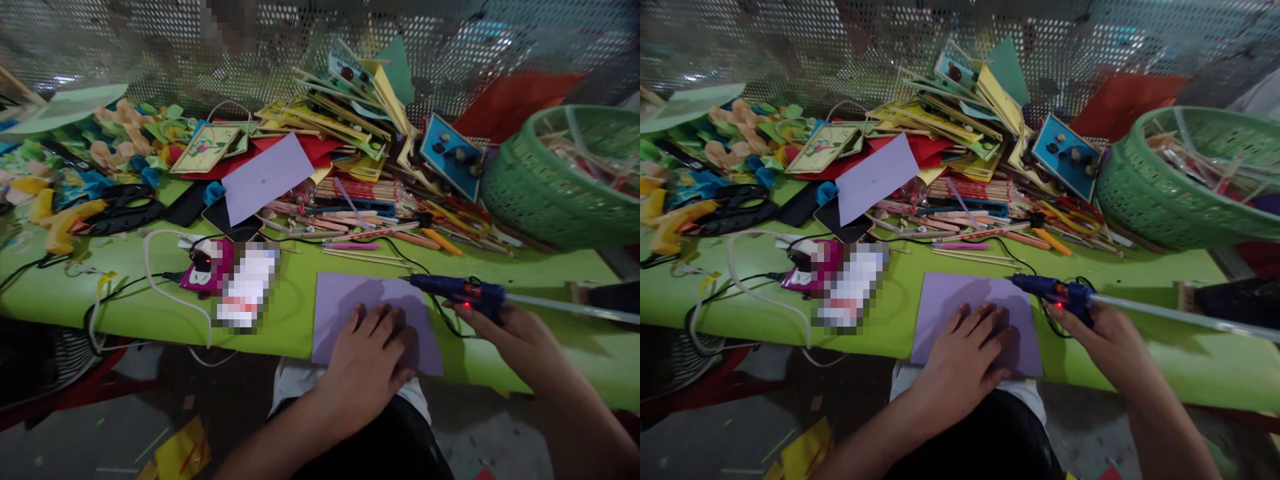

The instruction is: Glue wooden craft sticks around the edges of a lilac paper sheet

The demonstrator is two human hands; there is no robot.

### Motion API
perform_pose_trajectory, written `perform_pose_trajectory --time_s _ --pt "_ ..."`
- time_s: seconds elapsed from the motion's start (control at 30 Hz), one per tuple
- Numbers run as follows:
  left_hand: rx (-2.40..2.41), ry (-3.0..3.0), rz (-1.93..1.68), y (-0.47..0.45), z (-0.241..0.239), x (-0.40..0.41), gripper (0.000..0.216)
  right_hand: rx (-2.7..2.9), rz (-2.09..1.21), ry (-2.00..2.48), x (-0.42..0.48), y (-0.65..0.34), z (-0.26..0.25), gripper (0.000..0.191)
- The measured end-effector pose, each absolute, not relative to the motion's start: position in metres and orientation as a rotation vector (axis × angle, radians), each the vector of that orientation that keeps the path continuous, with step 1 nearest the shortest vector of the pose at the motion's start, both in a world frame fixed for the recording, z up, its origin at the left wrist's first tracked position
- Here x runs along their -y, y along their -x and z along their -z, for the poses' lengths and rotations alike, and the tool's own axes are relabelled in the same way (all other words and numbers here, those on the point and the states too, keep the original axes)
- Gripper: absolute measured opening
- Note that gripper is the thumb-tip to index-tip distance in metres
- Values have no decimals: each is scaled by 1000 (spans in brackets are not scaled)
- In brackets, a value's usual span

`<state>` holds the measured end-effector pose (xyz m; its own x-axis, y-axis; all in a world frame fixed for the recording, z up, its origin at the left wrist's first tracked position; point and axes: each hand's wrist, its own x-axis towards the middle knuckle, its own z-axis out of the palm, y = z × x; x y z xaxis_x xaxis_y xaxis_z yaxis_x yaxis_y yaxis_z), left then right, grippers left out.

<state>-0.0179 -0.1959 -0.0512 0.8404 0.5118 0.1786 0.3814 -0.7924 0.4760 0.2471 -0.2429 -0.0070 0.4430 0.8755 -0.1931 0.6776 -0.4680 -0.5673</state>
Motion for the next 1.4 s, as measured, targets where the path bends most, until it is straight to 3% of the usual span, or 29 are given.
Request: perform_pose_trajectory --time_s 1.4 --pt "-652 -2593 -394 20 49 195 48 1522 -503 2341 233 -236 5 50"
